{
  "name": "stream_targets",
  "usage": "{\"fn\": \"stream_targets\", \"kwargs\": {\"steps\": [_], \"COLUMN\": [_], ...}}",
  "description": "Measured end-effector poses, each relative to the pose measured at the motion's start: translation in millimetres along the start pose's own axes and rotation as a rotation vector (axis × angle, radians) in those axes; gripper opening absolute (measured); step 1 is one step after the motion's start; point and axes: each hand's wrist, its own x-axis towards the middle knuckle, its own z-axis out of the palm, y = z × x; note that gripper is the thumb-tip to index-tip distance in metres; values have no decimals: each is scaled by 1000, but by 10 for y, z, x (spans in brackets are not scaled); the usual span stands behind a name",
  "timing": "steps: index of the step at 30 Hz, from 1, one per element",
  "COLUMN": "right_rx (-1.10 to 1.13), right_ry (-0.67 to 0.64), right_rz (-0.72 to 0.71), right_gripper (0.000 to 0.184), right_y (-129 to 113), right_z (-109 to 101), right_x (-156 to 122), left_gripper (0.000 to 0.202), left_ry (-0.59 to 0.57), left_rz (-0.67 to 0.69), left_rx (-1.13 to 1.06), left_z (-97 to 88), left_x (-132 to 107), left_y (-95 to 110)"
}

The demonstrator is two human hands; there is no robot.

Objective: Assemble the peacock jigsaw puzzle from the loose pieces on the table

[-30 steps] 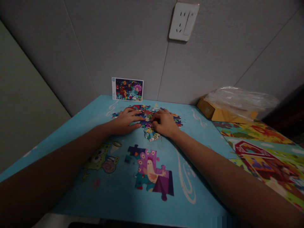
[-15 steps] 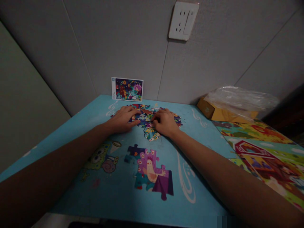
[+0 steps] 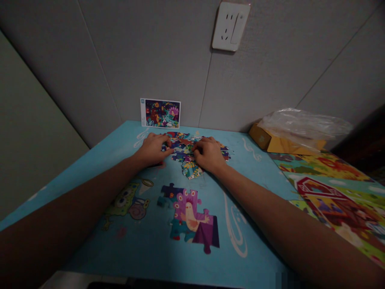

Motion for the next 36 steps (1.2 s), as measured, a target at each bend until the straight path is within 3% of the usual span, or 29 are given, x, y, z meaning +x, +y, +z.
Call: {"fn": "stream_targets", "kwargs": {"steps": [9,18,23,26,30,33,36], "right_rx": [31,14,-6,-36,-36,-59,-153], "right_ry": [25,34,14,-57,-278,-359,-318], "right_rz": [9,24,79,103,38,0,-98], "right_gripper": [25,26,28,40,76,65,44], "right_y": [10,27,49,20,-42,-54,-14], "right_z": [10,14,-89,-144,-103,-46,-46], "right_x": [-2,-14,83,269,508,567,563], "left_gripper": [50,29,36,36,33,28,27], "left_ry": [108,-2,30,-23,-32,-37,-32], "left_rz": [-26,-195,-43,21,16,16,35], "left_rx": [-9,118,74,17,12,31,37], "left_z": [-73,-82,-63,-44,-47,-70,-77], "left_x": [-17,1,-7,-16,-21,-20,-17], "left_y": [21,-44,-2,16,0,-4,0]}}
